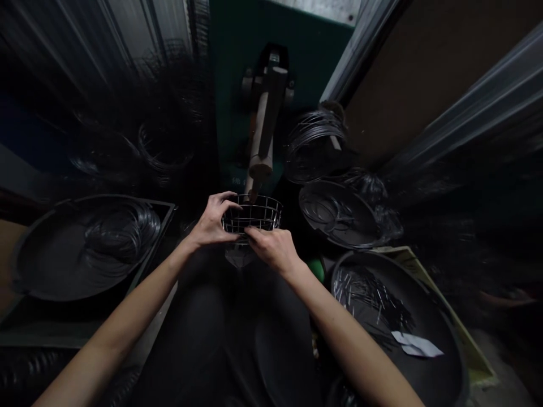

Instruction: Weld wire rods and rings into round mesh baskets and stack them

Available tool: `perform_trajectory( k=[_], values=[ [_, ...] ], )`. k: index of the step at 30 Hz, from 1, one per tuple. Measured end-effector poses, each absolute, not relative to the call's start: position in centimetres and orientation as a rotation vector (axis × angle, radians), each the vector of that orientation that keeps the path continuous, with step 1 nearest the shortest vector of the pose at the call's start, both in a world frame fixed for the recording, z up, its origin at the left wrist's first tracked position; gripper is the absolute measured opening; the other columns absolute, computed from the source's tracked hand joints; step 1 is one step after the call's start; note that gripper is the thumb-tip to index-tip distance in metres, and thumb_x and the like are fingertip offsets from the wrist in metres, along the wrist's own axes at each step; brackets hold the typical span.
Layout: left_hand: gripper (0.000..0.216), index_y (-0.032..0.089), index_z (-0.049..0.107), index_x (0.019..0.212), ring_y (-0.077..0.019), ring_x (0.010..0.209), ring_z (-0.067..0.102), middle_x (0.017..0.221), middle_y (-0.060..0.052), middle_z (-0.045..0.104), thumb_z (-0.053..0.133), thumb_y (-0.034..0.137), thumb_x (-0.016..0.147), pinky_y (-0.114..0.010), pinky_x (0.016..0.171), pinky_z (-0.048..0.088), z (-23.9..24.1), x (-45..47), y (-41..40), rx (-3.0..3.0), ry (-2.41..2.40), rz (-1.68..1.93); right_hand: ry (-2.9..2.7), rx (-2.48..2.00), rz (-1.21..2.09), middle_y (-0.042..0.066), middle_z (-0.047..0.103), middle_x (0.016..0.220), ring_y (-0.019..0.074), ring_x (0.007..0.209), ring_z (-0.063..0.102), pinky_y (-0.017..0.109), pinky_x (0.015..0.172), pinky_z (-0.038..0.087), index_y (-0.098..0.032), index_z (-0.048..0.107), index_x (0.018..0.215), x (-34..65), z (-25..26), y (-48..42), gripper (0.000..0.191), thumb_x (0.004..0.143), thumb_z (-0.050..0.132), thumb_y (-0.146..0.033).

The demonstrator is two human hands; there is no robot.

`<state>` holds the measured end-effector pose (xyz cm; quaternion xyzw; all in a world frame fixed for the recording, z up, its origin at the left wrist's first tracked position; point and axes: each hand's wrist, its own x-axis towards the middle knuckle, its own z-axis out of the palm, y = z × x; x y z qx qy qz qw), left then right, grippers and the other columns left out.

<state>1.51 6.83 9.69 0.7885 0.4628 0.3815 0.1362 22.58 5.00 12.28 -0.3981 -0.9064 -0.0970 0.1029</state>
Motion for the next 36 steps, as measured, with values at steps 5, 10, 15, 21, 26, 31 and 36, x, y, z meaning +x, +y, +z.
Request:
perform_trajectory(
  k=[5, 10, 15, 21, 26, 31, 36],
  values=[
    [0.054, 0.019, 0.056, 0.105, -0.0318, 0.124, 0.038, 0.132, -0.013, 0.042, 0.079, 0.028, 0.057, -0.048, 0.104, 0.036, 9.9, 1.7, 7.0, 2.285, 1.334, 1.079, -2.732, -1.195, -0.268, -0.003, 0.074, 0.090, 0.0116, 0.066, 0.066, 0.024, 0.053, 0.035, -0.031, 0.066, 0.109, 22.6, 12.5, 5.3, 0.025, 0.090, 0.051, -0.031],
    [0.051, 0.020, 0.057, 0.101, -0.0329, 0.122, 0.039, 0.131, -0.013, 0.043, 0.080, 0.030, 0.057, -0.053, 0.107, 0.031, 9.5, 2.0, 7.0, 2.378, 1.333, 1.068, -2.791, -1.365, -0.168, -0.002, 0.074, 0.092, 0.0134, 0.073, 0.067, 0.024, 0.057, 0.035, -0.030, 0.067, 0.107, 22.5, 12.0, 5.6, 0.024, 0.089, 0.051, -0.032],
    [0.053, 0.020, 0.056, 0.102, -0.0321, 0.123, 0.039, 0.131, -0.013, 0.042, 0.080, 0.031, 0.057, -0.051, 0.105, 0.035, 9.3, 2.0, 6.7, 2.351, 1.291, 1.056, -2.819, -1.314, -0.172, 0.000, 0.074, 0.087, 0.0138, 0.071, 0.067, 0.025, 0.058, 0.036, -0.027, 0.069, 0.104, 23.1, 11.6, 5.5, 0.023, 0.089, 0.052, -0.032],
    [0.055, 0.019, 0.056, 0.103, -0.0325, 0.123, 0.039, 0.129, -0.014, 0.043, 0.081, 0.030, 0.055, -0.053, 0.107, 0.033, 9.3, 2.3, 6.7, 2.309, 1.294, 1.048, -2.634, -1.040, -0.329, -0.001, 0.073, 0.098, 0.0107, 0.068, 0.067, 0.025, 0.057, 0.037, -0.025, 0.065, 0.113, 23.6, 11.3, 5.1, 0.027, 0.091, 0.051, -0.030],
    [0.054, 0.020, 0.055, 0.103, -0.0317, 0.124, 0.038, 0.130, -0.012, 0.042, 0.079, 0.025, 0.055, -0.049, 0.104, 0.038, 9.6, 2.2, 6.7, 2.232, 1.315, 1.064, -2.526, -0.899, -0.489, -0.001, 0.073, 0.098, 0.0078, 0.063, 0.064, 0.024, 0.057, 0.038, -0.022, 0.067, 0.109, 23.2, 10.8, 5.0, 0.025, 0.092, 0.049, -0.024],
    [0.055, 0.020, 0.055, 0.103, -0.0316, 0.124, 0.038, 0.131, -0.012, 0.041, 0.079, 0.025, 0.055, -0.050, 0.105, 0.038, 9.5, 2.0, 6.8, 2.213, 1.312, 1.056, -2.506, -0.864, -0.519, -0.002, 0.073, 0.096, 0.0060, 0.060, 0.063, 0.023, 0.055, 0.037, -0.023, 0.068, 0.107, 23.1, 10.8, 5.3, 0.023, 0.092, 0.050, -0.023],
    [0.058, 0.019, 0.055, 0.106, -0.0314, 0.123, 0.038, 0.130, -0.012, 0.042, 0.081, 0.028, 0.055, -0.049, 0.104, 0.039, 9.9, 1.8, 7.3, 2.201, 1.295, 1.057, -2.514, -0.867, -0.522, -0.003, 0.073, 0.095, 0.0064, 0.060, 0.064, 0.023, 0.055, 0.036, -0.023, 0.067, 0.106, 22.8, 11.5, 5.8, 0.022, 0.094, 0.049, -0.023]
  ],
)
